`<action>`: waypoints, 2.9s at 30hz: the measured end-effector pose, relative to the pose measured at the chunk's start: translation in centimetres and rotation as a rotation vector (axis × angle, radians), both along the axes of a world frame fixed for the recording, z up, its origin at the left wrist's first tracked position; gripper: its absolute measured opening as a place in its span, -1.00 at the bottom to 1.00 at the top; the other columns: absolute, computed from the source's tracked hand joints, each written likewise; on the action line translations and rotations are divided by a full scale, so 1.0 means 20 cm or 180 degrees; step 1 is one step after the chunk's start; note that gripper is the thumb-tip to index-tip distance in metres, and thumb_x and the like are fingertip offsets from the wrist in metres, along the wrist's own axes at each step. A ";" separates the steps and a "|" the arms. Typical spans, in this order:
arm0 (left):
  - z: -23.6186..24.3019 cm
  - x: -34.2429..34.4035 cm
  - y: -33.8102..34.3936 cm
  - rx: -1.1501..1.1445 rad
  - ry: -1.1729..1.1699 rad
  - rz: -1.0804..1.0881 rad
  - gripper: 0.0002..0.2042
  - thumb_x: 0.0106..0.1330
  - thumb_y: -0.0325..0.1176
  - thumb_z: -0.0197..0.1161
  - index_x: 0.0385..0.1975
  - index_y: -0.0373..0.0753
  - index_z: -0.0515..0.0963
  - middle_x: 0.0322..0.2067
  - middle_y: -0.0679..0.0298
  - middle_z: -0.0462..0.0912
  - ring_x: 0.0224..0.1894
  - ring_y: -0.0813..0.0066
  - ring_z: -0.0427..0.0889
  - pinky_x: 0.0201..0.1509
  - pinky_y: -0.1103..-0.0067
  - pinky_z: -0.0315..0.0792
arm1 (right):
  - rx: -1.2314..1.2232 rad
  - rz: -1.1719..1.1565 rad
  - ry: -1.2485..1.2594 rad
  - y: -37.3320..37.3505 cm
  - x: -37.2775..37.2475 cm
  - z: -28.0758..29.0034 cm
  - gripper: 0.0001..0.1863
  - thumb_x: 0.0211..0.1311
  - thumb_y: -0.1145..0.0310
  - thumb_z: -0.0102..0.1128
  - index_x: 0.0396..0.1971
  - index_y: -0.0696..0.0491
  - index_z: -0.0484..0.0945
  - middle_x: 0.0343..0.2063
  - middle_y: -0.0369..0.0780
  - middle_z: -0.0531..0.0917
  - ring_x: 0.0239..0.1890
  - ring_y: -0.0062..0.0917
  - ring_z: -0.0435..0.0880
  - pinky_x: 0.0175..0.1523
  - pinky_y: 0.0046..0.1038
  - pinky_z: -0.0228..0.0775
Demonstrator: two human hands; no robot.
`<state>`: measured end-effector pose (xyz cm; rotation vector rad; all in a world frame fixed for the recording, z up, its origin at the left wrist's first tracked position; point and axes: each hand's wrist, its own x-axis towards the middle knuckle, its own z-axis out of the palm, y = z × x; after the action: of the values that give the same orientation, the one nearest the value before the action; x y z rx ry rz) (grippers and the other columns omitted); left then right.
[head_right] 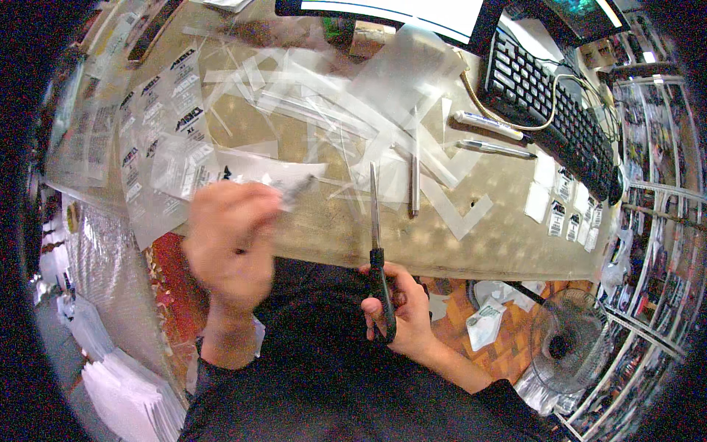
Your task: The person uses scissors to cut individual labels from a printed sheet. They repeatedly pick up the sheet, cut along the printed lines, and place the cut pieces on the table. The task continues throughout the clip with multiple labels being separated.
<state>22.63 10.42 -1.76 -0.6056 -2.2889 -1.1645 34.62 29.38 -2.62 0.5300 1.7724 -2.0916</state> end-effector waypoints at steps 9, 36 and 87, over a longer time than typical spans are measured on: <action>0.08 0.19 -0.07 0.0488 0.0031 0.0142 -0.85 -0.14 -0.50 0.33 -0.54 -0.08 0.63 -0.26 0.29 0.34 -0.19 0.47 0.28 -0.19 0.57 0.24 | -0.0024 -0.0109 0.0210 0.09 0.01 0.01 -0.27 0.00 -0.06 0.28 -0.03 0.23 0.27 -0.75 -0.28 0.45 -0.76 -0.65 0.44 -0.71 -0.62 0.29; -0.06 0.27 -0.04 0.2920 -0.1849 -0.0116 -0.49 -0.01 -0.80 0.14 -0.07 -0.30 0.13 0.17 0.05 0.03 -0.05 0.26 0.54 -0.07 0.52 0.54 | -0.0227 0.2062 0.0060 0.05 0.00 0.02 -0.09 -0.01 -0.40 -0.05 0.05 0.15 0.19 -0.53 -0.23 0.54 -0.45 -0.47 0.58 -0.28 -0.46 0.39; -0.11 0.34 -0.03 0.1318 -0.2919 -0.1088 -0.77 0.09 -0.59 0.14 -0.23 -0.33 0.55 -0.27 0.06 0.60 -0.20 0.25 0.61 -0.10 0.51 0.44 | 0.0273 0.1749 -0.0100 0.02 0.08 -0.01 0.01 -0.17 -0.48 0.02 -0.03 0.22 0.25 -0.57 -0.19 0.56 -0.47 -0.50 0.59 -0.37 -0.55 0.38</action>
<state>29.38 9.73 -3.93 -0.3295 -2.5352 -2.3915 36.27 29.87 -2.89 0.0746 1.7462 -1.6241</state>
